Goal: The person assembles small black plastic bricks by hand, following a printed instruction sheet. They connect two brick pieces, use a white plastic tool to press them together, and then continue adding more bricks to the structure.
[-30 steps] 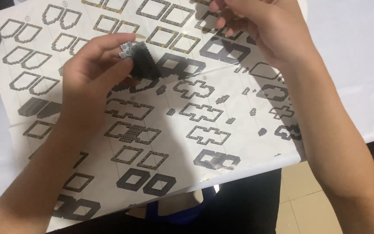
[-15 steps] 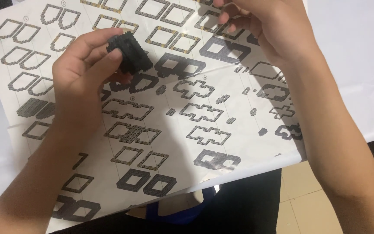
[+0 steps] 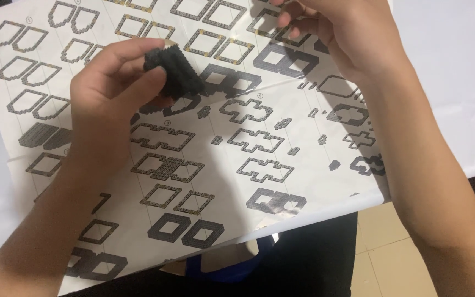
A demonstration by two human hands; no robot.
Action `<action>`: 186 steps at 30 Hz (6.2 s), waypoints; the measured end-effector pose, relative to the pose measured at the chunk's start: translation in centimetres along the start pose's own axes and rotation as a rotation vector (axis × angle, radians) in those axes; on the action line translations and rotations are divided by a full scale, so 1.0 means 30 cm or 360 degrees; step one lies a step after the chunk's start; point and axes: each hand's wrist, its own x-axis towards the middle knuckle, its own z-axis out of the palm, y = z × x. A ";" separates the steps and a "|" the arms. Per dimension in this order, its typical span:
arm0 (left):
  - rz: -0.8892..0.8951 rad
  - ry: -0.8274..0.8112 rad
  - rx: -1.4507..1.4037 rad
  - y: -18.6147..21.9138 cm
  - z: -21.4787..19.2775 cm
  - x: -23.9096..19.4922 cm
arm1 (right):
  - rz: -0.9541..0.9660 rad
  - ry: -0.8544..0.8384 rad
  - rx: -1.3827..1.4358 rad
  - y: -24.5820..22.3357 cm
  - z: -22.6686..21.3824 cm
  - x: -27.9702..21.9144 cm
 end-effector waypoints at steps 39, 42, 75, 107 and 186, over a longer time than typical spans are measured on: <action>0.0398 -0.0450 -0.0156 -0.063 0.019 0.005 | -0.0350 -0.0964 -0.0100 0.005 0.124 -0.030; 0.0405 -0.0360 -0.0003 -0.062 0.024 -0.001 | -0.0202 -0.0789 -0.0104 0.013 0.111 -0.031; 0.0272 -0.0403 0.0103 -0.042 0.057 -0.022 | -0.0227 -0.0520 -0.0064 0.047 0.098 -0.028; 0.0111 -0.0487 0.0306 -0.005 0.067 -0.041 | -0.0218 -0.0567 0.0180 0.039 0.099 -0.026; -0.0010 -0.0379 -0.0241 -0.058 0.051 -0.016 | -0.0105 -0.0746 0.0044 0.000 0.150 -0.046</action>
